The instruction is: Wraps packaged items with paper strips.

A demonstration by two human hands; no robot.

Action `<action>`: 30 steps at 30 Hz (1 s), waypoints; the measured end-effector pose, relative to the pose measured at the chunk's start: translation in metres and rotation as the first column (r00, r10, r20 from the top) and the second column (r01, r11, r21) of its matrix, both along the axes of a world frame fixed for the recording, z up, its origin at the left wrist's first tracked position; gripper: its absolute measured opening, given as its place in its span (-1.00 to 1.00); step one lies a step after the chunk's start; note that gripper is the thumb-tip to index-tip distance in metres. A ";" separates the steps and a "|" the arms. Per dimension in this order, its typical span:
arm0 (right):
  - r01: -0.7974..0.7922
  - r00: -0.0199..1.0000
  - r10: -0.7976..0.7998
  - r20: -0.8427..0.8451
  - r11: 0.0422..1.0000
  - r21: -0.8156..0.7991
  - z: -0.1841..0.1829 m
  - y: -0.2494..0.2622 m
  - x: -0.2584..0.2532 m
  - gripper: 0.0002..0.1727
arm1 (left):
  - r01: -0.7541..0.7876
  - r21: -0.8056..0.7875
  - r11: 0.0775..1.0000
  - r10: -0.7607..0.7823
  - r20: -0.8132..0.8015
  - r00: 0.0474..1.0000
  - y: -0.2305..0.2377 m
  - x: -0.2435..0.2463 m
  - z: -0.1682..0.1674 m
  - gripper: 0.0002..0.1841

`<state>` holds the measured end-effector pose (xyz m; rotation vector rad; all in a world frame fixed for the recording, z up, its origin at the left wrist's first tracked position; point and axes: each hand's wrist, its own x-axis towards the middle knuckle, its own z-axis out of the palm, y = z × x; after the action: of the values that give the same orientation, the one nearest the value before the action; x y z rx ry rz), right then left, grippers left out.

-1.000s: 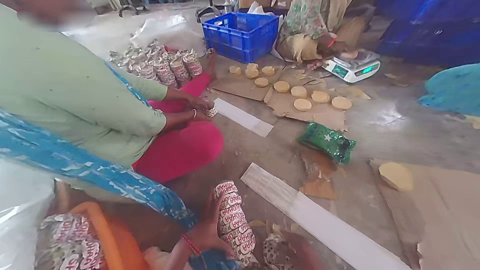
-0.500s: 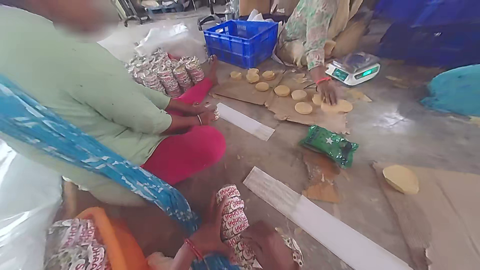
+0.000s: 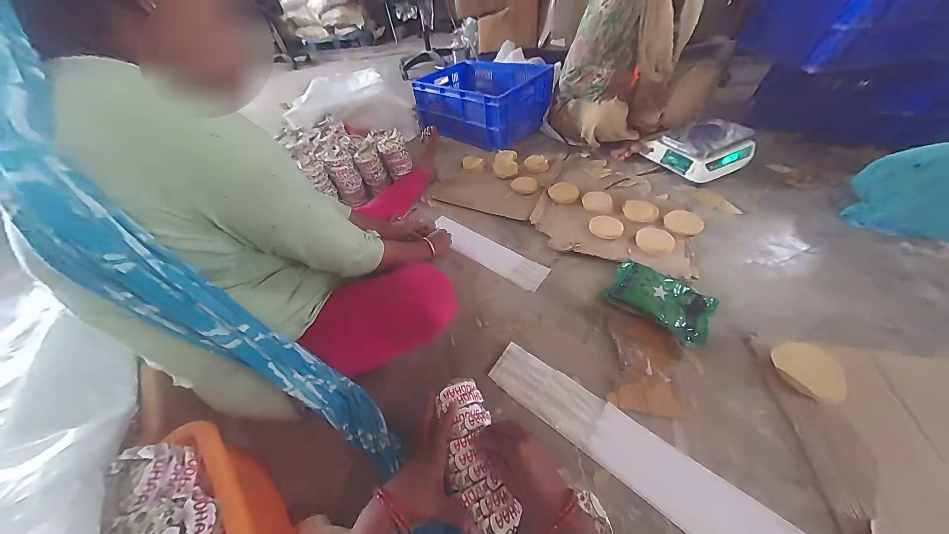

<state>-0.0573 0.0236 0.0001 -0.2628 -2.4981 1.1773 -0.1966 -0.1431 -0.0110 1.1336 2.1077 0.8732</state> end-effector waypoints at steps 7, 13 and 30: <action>-0.024 0.997 0.026 0.071 0.999 -0.027 0.002 0.003 -0.011 -0.86 | -0.006 -0.032 0.999 0.007 0.028 1.000 0.000 0.000 0.004 0.69; 0.029 0.995 -0.027 0.096 0.999 -0.024 0.005 0.013 -0.031 -0.78 | -0.026 0.016 1.000 0.026 0.020 0.999 0.000 0.001 -0.004 0.69; -0.251 0.947 0.286 0.144 0.943 -0.219 -0.014 0.052 -0.060 0.37 | -0.008 -0.175 0.985 -0.003 -0.066 0.998 0.002 0.003 0.015 0.67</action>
<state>-0.1170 0.0756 -0.0134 -0.0762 -2.6304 1.5800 -0.1935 -0.1408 0.0039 1.0809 2.1915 0.6451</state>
